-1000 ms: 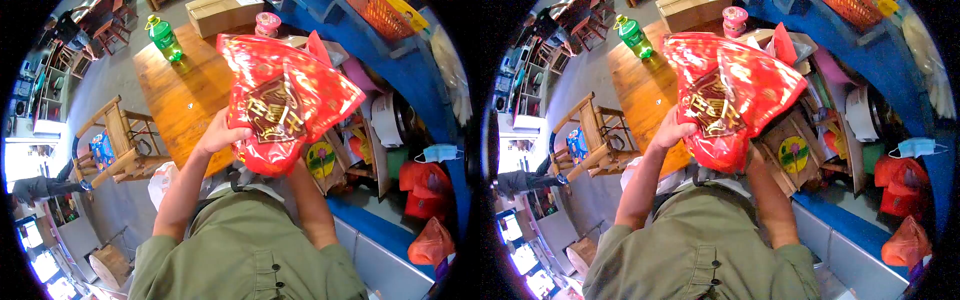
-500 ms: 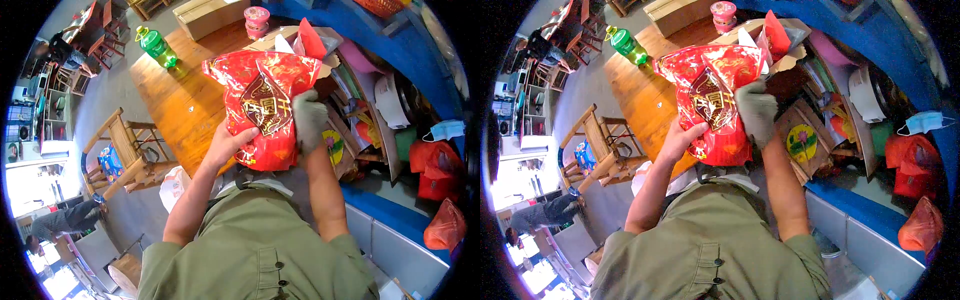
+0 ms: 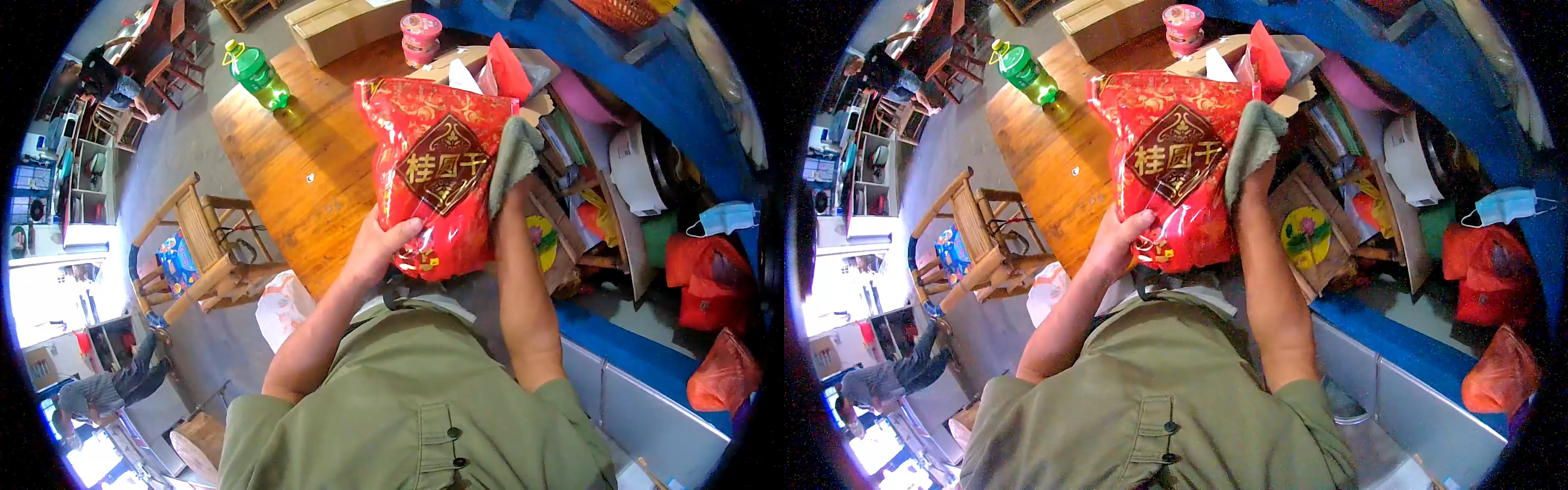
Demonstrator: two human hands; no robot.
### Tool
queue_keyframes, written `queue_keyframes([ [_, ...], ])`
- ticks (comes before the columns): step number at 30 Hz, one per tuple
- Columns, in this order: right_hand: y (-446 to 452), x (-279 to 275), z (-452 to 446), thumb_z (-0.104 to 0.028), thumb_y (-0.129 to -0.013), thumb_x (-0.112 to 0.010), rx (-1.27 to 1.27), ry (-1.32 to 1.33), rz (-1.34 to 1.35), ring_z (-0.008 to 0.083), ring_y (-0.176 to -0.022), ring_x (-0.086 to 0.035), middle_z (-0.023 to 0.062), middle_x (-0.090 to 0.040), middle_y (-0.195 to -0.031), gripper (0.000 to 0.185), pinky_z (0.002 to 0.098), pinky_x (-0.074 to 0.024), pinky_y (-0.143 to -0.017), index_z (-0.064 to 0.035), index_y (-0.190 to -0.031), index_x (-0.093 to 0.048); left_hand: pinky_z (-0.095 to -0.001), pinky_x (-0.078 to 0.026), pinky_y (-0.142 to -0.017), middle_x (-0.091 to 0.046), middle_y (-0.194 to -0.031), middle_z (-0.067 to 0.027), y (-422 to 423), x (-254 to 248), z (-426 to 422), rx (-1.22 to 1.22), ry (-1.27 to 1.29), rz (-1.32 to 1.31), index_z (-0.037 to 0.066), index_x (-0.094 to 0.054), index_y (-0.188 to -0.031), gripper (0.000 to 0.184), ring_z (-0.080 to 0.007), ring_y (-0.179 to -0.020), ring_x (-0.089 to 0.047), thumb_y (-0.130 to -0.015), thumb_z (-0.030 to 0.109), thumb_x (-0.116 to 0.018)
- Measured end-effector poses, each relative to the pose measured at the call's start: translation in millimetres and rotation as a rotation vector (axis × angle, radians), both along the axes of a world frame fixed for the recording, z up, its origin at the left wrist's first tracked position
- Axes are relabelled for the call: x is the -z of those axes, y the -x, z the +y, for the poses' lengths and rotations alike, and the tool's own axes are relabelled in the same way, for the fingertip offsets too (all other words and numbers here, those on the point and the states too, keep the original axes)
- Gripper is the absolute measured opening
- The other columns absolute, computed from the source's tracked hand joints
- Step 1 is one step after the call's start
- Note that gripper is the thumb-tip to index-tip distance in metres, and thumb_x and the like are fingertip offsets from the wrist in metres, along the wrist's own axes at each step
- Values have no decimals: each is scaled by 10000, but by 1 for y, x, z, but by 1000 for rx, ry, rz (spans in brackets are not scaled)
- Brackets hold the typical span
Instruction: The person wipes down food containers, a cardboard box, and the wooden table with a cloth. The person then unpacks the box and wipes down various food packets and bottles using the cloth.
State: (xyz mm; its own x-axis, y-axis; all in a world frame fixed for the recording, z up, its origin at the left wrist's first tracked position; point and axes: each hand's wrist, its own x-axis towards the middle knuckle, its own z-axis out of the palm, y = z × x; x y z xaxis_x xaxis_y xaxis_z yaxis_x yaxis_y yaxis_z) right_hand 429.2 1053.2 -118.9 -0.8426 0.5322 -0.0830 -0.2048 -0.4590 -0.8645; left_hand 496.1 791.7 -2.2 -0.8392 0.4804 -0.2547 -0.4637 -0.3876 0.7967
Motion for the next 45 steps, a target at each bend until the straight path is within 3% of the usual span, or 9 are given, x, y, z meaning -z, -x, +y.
queue_keyframes([
  [7,-31,-154,-58,-546,-915,-386,-142,491,33,242,-981,-565,78,-596,-1095,542,389,-450,-895,-79,-1123,-566,-357,-533,-829,-633,-1034,-104,6,1,-9,-69,-187,-230,19,-492,-1165,454,-197,-865,-650,-812,217,-698],
  [9,-39,-85,-8,-535,-917,-387,-430,644,189,230,-928,-585,66,-620,-1049,511,369,-479,-832,-95,-1077,-592,-365,-542,-812,-634,-1026,-106,10,2,-22,-170,-253,-187,23,-482,-1176,464,-203,-837,-657,-811,214,-695],
  [14,-56,-146,-71,-480,-936,-378,-432,603,66,196,-838,-599,57,-629,-984,468,336,-500,-758,-83,-1052,-595,-359,-488,-881,-609,-1103,-94,25,-9,-9,-352,-132,98,22,-505,-1171,475,-203,-972,-614,-777,187,-712],
  [17,-44,-151,-123,-462,-961,-291,-392,554,114,228,-1017,-572,85,-589,-1146,525,358,-447,-909,-58,-1211,-513,-321,-466,-853,-616,-1049,-64,23,6,17,-293,331,347,21,-562,-1119,474,-157,-959,-578,-710,130,-775],
  [29,-68,-57,-157,-442,-955,-403,-537,661,-141,214,-1128,-523,34,-504,-1278,456,401,-443,-938,-165,-1317,-417,-294,-493,-750,-672,-909,-53,47,35,20,-643,413,518,20,-634,-1010,270,-138,-828,-621,-766,94,-722],
  [38,-71,-125,-135,-493,-941,-431,-1025,275,-465,303,-1138,-508,83,-515,-1240,511,425,-455,-928,-113,-1281,-385,-298,-490,-778,-671,-972,-73,71,52,-16,-550,478,305,13,-611,-1079,295,-139,-878,-624,-810,121,-669],
  [41,-62,-136,-142,-298,-817,-621,-530,-17,-397,267,-1108,-501,123,-516,-1194,499,378,-426,-941,-52,-1207,-432,-366,-469,-861,-638,-1061,-161,70,55,-11,-617,641,490,54,-562,-1176,460,-302,-997,-609,-738,106,-692],
  [44,-41,-80,-147,-210,-876,-569,-477,-1154,-276,207,-1155,-485,137,-512,-1220,418,357,-387,-973,-18,-1231,-456,-412,-430,-913,-542,-1178,-197,46,42,10,-501,897,636,60,-498,-1253,556,-359,-1090,-529,-732,140,-674],
  [45,-38,-73,-162,-238,-814,-673,-198,-773,37,210,-1125,-509,105,-538,-1211,529,352,-388,-965,-15,-1241,-455,-406,-429,-914,-554,-1157,-190,40,42,16,-427,902,651,33,-529,-1196,520,-343,-1085,-534,-717,152,-694],
])
